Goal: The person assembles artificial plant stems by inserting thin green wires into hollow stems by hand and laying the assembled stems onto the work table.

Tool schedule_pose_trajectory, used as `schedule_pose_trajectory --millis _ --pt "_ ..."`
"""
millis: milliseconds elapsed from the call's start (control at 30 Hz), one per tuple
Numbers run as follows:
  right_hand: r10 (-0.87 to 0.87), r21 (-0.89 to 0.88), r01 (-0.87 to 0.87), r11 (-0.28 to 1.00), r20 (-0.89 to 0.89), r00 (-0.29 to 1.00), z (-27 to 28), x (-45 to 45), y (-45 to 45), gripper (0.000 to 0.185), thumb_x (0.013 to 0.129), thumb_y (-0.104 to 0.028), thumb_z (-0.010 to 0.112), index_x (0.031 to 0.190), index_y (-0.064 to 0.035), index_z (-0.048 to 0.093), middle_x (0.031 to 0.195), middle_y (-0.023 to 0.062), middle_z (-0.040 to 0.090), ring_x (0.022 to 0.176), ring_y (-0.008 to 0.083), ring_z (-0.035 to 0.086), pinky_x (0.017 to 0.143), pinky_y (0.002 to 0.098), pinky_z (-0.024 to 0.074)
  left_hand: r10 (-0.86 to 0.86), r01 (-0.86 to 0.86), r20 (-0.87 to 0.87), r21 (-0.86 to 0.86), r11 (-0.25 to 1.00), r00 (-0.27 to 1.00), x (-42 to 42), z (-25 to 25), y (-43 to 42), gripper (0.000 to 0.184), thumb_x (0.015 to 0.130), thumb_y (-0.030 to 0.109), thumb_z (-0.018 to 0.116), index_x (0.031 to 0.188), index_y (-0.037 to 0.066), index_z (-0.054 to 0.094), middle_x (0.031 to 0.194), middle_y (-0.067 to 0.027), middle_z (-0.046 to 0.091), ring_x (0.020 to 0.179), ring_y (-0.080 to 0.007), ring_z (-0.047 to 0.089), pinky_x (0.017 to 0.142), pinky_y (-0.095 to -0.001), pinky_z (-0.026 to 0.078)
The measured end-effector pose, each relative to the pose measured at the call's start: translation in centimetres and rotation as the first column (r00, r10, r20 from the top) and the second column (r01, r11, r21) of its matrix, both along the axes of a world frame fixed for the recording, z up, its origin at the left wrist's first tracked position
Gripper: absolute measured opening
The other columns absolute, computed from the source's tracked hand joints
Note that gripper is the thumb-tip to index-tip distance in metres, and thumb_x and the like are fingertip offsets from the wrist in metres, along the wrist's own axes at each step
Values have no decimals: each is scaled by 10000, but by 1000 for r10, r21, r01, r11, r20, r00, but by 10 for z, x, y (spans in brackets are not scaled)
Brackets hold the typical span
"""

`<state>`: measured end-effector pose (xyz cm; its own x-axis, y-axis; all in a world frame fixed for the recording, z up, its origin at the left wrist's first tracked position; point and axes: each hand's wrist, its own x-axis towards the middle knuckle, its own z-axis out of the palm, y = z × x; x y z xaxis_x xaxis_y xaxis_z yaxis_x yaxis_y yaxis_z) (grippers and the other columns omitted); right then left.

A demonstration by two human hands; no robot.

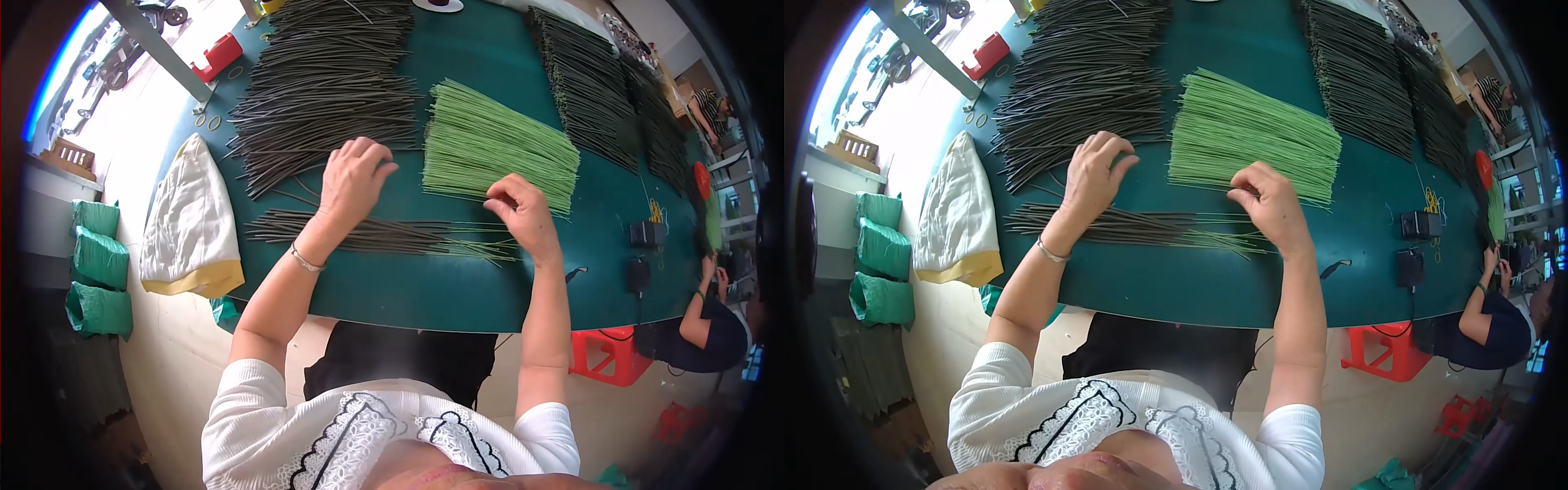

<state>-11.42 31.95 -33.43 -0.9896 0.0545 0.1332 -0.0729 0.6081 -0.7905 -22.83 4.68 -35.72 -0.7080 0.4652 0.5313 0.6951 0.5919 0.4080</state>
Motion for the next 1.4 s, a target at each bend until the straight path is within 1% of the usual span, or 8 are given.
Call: schedule_pose_trajectory --millis 367,567,667,767,900,1000,1167,1400 --pt "-60 304 111 946 -170 984 -30 -12 39 67 842 -28 691 875 -12 636 843 80 606 865 274 565 798 381 467 94 -87 18 -241 967 995 -22 -25 -9 105 920 126 665 1007 74 635 927 -75 627 958 -279 605 881 -433 425" --pt "-61 310 112 944 -169 984 -26 -9 35 64 846 -53 688 855 -22 632 837 72 618 883 279 579 803 401 480 -8 -36 336 124 992 942 -15 -9 -14 157 953 80 640 1077 -17 652 863 -131 704 772 -277 697 711 -351 533" --pt "-48 310 99 946 -168 985 -29 -12 36 70 851 -55 686 859 -22 625 848 72 621 885 278 582 799 401 485 -1 -14 150 99 995 989 -21 -20 -16 195 943 133 676 1077 -3 718 842 -131 721 718 -242 681 700 -331 536" --pt "-25 346 95 933 -200 980 -31 -13 38 77 846 -55 694 870 -22 628 862 72 627 883 277 583 795 397 488 -31 -25 346 155 988 938 -18 -16 -14 215 950 192 688 1039 7 753 852 -128 740 674 -205 651 682 -301 535" --pt "-43 346 118 931 -215 976 -30 -13 37 95 833 -60 710 888 -24 641 859 67 635 870 278 587 790 397 492 -84 53 203 156 986 976 -10 2 -11 232 976 204 664 1073 7 737 777 -99 711 638 -168 602 638 -288 512" --pt "-37 287 102 953 -223 974 -25 -9 36 86 837 -67 707 867 -18 644 841 65 637 866 280 590 794 397 494 78 -59 515 -54 997 853 -3 14 -8 219 972 211 660 1088 39 728 783 -100 712 698 -248 662 684 -338 526" --pt "-13 351 96 932 -232 973 -30 -13 37 80 839 -73 707 843 -16 651 830 68 640 882 279 596 813 394 497 -231 118 423 277 954 876 -4 -12 -4 182 986 134 640 1107 19 714 766 -67 670 656 -146 560 644 -282 476" --pt "-24 306 108 946 -267 964 -29 -13 37 58 861 -69 701 871 -22 668 819 66 642 843 269 590 790 386 501 -228 32 645 301 953 729 5 -2 2 174 979 111 640 1094 5 717 789 -12 625 707 -85 528 655 -248 453"
